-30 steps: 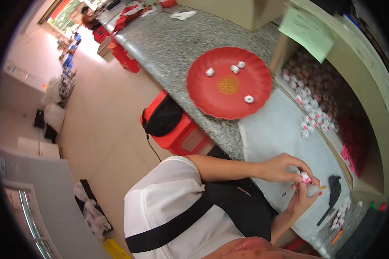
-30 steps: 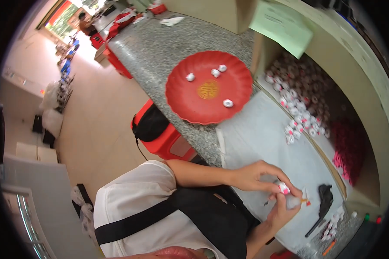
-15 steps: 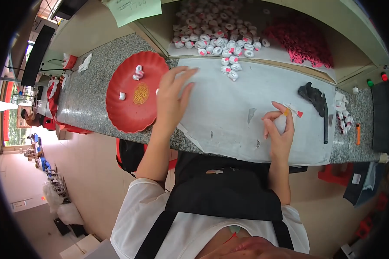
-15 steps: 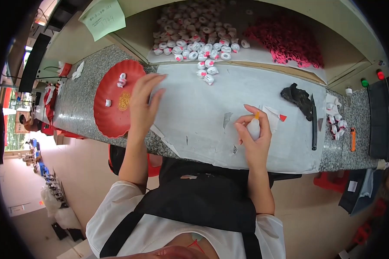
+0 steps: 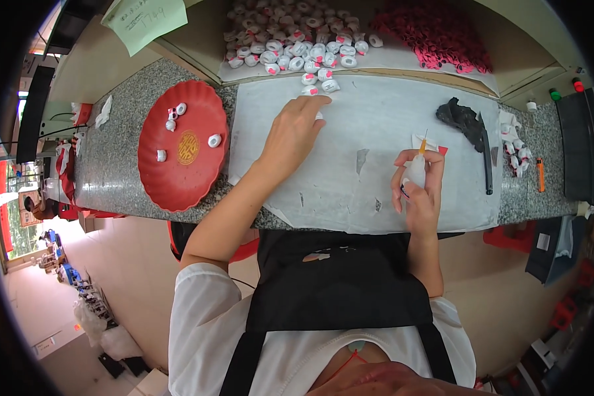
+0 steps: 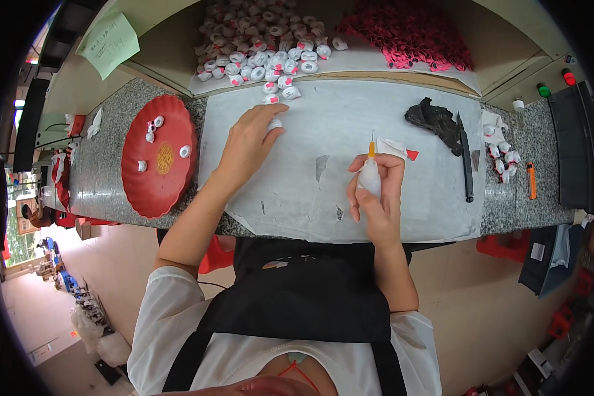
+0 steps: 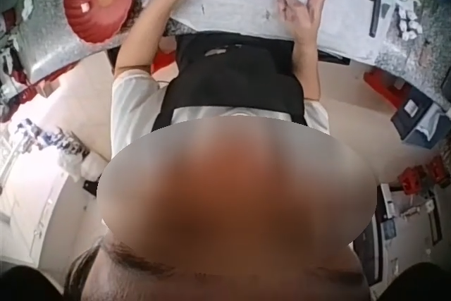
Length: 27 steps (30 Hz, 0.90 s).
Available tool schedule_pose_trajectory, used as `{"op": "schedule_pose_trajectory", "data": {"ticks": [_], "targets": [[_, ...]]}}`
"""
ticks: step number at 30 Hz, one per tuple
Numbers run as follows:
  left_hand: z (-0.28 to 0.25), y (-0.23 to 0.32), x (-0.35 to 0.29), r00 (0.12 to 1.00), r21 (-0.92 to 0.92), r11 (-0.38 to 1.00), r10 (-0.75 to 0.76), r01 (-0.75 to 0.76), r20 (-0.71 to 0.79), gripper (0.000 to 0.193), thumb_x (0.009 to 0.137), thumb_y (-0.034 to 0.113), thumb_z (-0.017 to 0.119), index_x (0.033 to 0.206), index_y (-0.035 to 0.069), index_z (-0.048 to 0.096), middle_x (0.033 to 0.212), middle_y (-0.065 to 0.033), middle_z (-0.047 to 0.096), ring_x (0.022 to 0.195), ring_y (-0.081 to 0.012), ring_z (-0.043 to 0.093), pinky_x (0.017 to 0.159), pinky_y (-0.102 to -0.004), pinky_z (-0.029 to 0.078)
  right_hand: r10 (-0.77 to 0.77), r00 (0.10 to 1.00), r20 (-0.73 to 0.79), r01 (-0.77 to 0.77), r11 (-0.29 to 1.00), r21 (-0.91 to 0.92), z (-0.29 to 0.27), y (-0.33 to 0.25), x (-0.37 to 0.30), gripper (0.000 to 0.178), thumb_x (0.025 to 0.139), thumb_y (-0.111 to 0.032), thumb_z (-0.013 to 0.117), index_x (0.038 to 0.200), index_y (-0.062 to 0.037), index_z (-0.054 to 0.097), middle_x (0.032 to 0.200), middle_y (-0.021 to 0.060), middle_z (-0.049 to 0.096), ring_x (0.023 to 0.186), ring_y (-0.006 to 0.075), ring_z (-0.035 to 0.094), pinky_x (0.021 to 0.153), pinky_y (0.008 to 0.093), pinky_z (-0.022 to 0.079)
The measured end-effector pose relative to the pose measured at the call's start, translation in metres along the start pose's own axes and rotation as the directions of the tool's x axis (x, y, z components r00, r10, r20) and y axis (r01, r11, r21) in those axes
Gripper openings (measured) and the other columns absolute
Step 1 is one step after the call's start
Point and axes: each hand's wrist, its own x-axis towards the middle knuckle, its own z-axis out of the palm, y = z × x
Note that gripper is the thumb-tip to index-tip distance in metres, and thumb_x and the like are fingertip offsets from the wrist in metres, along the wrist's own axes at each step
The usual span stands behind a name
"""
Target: Applying glue to toy components and joining them together to assemble small character heads.
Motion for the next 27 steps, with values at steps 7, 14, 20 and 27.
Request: {"op": "schedule_pose_trajectory", "data": {"ticks": [7,14,20,27], "targets": [[-0.008,0.030,-0.019,0.960,-0.552,0.793,-0.274,0.258,0.055,0.021,0.073,0.004,0.054,0.094,0.004,0.054,0.095,-0.0062,0.053,0.081,-0.0140,0.051,0.064,-0.0241,0.043,0.087,0.996,-0.029,-0.090,0.990,-0.106,0.007,-0.015,0.010,0.032,0.070,-0.008,0.046,0.101,-0.0023,0.037,0.090,0.0107,0.041,0.068,0.0169,0.048,0.040,0.0242,0.043],[0.005,0.036,-0.034,0.838,-0.898,-0.091,-0.330,0.430,0.434,0.021,0.075,0.006,0.053,0.095,0.004,0.050,0.102,-0.0125,0.050,0.081,-0.0141,0.051,0.072,-0.0245,0.042,0.037,0.999,-0.019,-0.037,0.999,-0.037,0.021,-0.007,0.014,0.038,0.073,-0.010,0.048,0.108,0.0004,0.037,0.100,0.0123,0.042,0.076,0.0208,0.050,0.052,0.0294,0.047],[0.007,0.030,-0.036,0.858,-0.894,-0.262,-0.281,0.363,0.431,0.023,0.075,0.002,0.052,0.097,0.005,0.046,0.098,-0.0110,0.052,0.088,-0.0135,0.050,0.074,-0.0275,0.043,-0.171,0.972,-0.158,0.172,0.985,-0.010,0.019,-0.013,0.009,0.032,0.069,-0.005,0.055,0.097,0.0019,0.043,0.091,0.0134,0.045,0.067,0.0187,0.052,0.050,0.0276,0.046],[0.004,0.026,-0.046,0.895,-0.892,-0.352,-0.238,0.282,0.377,0.031,0.073,0.002,0.053,0.101,0.005,0.042,0.103,-0.0161,0.049,0.085,-0.0201,0.054,0.073,-0.0300,0.044,-0.291,0.941,-0.172,0.301,0.953,0.034,0.032,-0.013,-0.001,0.032,0.065,-0.007,0.062,0.090,-0.0036,0.042,0.089,0.0091,0.039,0.078,0.0143,0.041,0.061,0.0242,0.041]]}}
